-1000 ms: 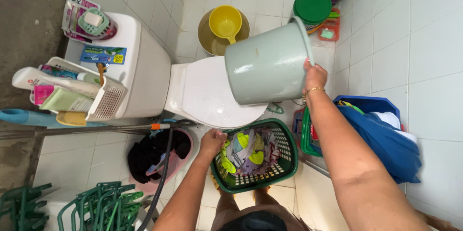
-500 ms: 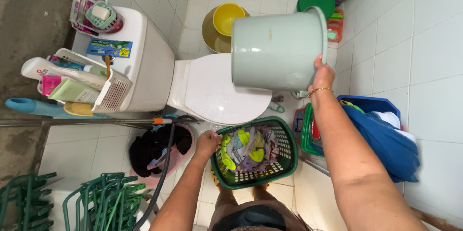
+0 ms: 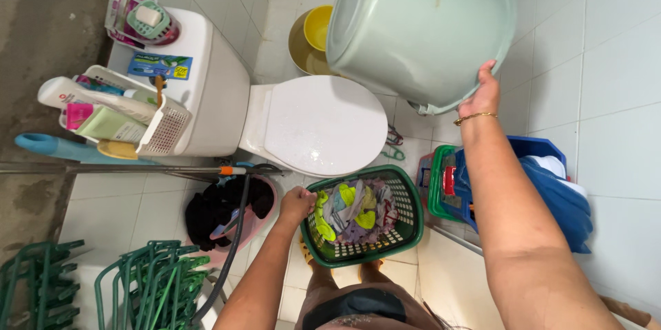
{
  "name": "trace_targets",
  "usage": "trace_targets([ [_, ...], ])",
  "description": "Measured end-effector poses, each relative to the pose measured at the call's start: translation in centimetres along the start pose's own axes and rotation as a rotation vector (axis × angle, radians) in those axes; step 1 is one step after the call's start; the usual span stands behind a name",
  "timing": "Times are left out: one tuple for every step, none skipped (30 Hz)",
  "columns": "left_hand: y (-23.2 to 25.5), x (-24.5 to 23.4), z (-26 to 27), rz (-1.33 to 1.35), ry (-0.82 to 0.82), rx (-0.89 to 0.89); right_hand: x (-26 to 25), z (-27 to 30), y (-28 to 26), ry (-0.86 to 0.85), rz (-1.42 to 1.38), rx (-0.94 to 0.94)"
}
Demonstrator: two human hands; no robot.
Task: The person washes a blue garment by hand in a bucket of soapy water. They rinse the bucket, add fresh water, submerge the garment, agitate it, and then wring it out before placing it on a hanger.
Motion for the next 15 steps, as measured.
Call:
trace_targets([
  [0.0, 0.0, 0.0, 0.023, -0.004, 0.002, 0.2, 0.1, -0.3, 0.011, -0.013, 0.022],
  [0.1, 0.0, -0.1, 0.002, 0.004, -0.012, 0.5, 0.2, -0.7, 0.019, -0.027, 0.044],
  [0.3, 0.0, -0.2, -0.019, 0.012, -0.026, 1.0, 0.3, -0.8, 0.028, -0.04, 0.066],
  [0.4, 0.0, -0.1, -0.038, 0.025, -0.043, 1.6, 0.5, -1.0, -0.024, -0.045, 0.053],
  [0.7, 0.2, -0.2, -0.021, 0.023, -0.055, 2.1, 0.8, -1.4, -0.076, -0.05, 0.04],
  [0.9, 0.1, 0.0, -0.001, 0.031, -0.07, 3.2, 1.2, -1.1, -0.133, -0.055, 0.037],
  [1.0, -0.2, 0.3, 0.019, 0.038, -0.084, 4.0, 1.6, -0.8, -0.097, -0.015, 0.051],
  [1.2, -0.3, 0.4, -0.087, 0.047, -0.054, 4.5, 2.1, -1.1, -0.064, 0.029, 0.067],
  [1.5, -0.6, 0.4, -0.194, 0.056, -0.025, 5.1, 2.7, -1.1, -0.032, 0.073, 0.082],
  [1.8, -1.1, 0.4, -0.301, 0.065, 0.0, 6.0, 3.4, -0.8, -0.071, 0.097, 0.014],
  [2.0, -1.8, 0.3, -0.319, 0.083, -0.015, 6.9, 4.0, -0.4, -0.111, 0.118, -0.055],
  [2.1, -2.4, 0.1, -0.338, 0.094, -0.029, 7.8, 4.5, 0.1, -0.146, 0.138, -0.128],
  [2.2, -3.1, -0.1, -0.356, 0.105, -0.043, 8.9, 4.9, 1.1, -0.197, 0.258, -0.183],
  [2.4, -4.0, -0.5, -0.409, 0.144, -0.013, 9.9, 5.3, 2.3, -0.243, 0.378, -0.243],
  [2.6, -5.2, -0.8, -0.463, 0.184, 0.016, 10.8, 5.6, 3.3, -0.289, 0.497, -0.305],
])
Point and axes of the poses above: each hand's wrist, its own z-axis away from the middle knuckle, its own x-axis out of the palm, y = z × x, the point moved 2 cm from there along -z, towards the middle knuckle, and after that the axes turned 2 degrees about x, right-handed, at the moved point
